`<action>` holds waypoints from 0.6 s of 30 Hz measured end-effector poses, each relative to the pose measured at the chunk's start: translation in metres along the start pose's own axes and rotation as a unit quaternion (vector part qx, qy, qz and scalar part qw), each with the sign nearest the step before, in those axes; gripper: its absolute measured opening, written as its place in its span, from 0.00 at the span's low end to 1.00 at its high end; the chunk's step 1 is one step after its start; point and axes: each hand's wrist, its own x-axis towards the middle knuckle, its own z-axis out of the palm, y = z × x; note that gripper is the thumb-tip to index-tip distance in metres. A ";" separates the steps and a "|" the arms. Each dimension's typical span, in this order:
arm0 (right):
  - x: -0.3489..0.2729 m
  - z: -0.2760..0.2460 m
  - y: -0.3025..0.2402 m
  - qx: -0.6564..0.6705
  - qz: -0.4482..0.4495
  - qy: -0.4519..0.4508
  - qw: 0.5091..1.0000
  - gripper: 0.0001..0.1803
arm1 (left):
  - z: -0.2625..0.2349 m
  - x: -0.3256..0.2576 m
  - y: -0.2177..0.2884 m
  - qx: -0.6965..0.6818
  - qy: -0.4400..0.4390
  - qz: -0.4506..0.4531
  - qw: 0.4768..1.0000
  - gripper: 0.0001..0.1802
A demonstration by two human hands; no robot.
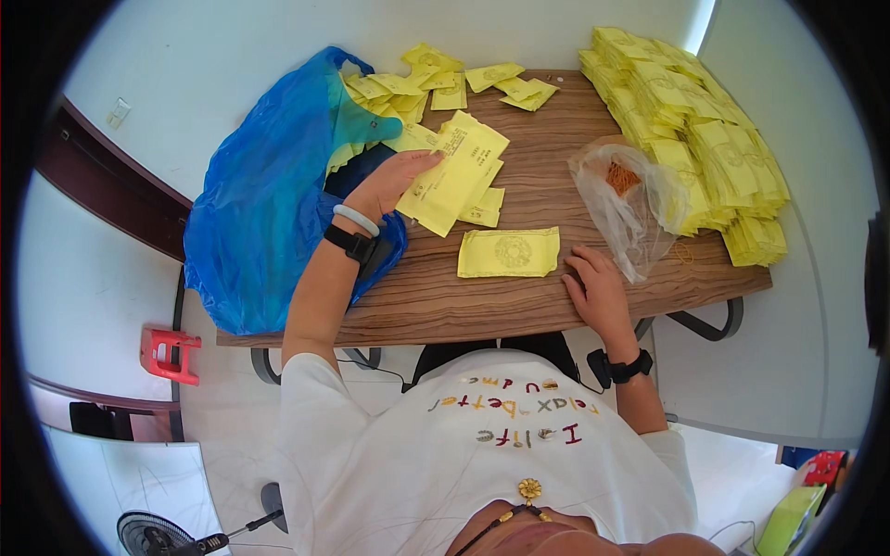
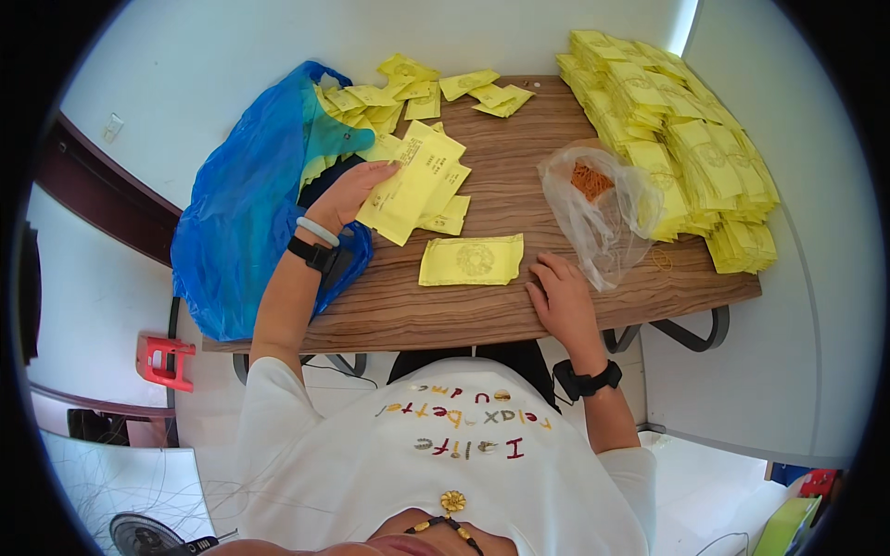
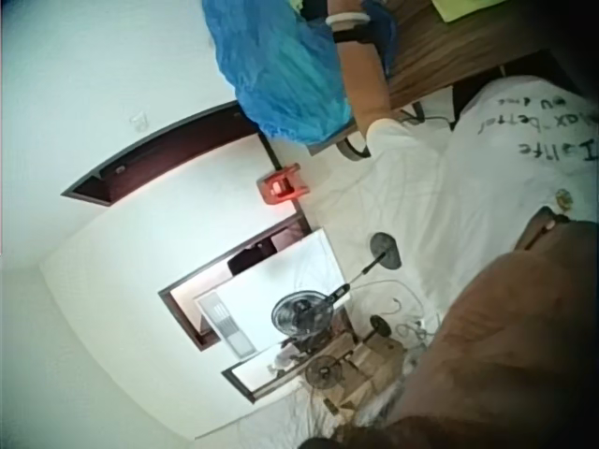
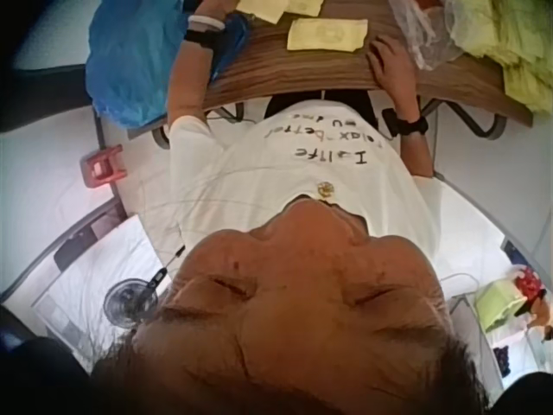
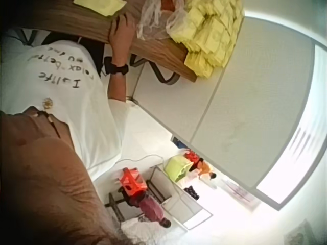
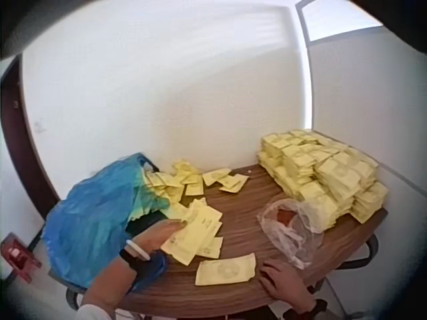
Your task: Folding yellow paper sheets and stacking them on a table.
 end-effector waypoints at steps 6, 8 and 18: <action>0.003 -0.006 0.001 0.050 0.023 0.002 0.998 0.14 | 0.025 0.001 -0.011 0.156 -0.025 0.025 0.987 0.19; 0.009 -0.012 -0.005 0.113 0.070 0.014 0.991 0.13 | 0.032 0.001 -0.010 0.415 -0.024 0.128 0.901 0.17; 0.033 0.004 -0.005 0.193 0.104 0.059 0.974 0.14 | 0.115 -0.038 -0.074 0.739 0.019 0.327 0.589 0.22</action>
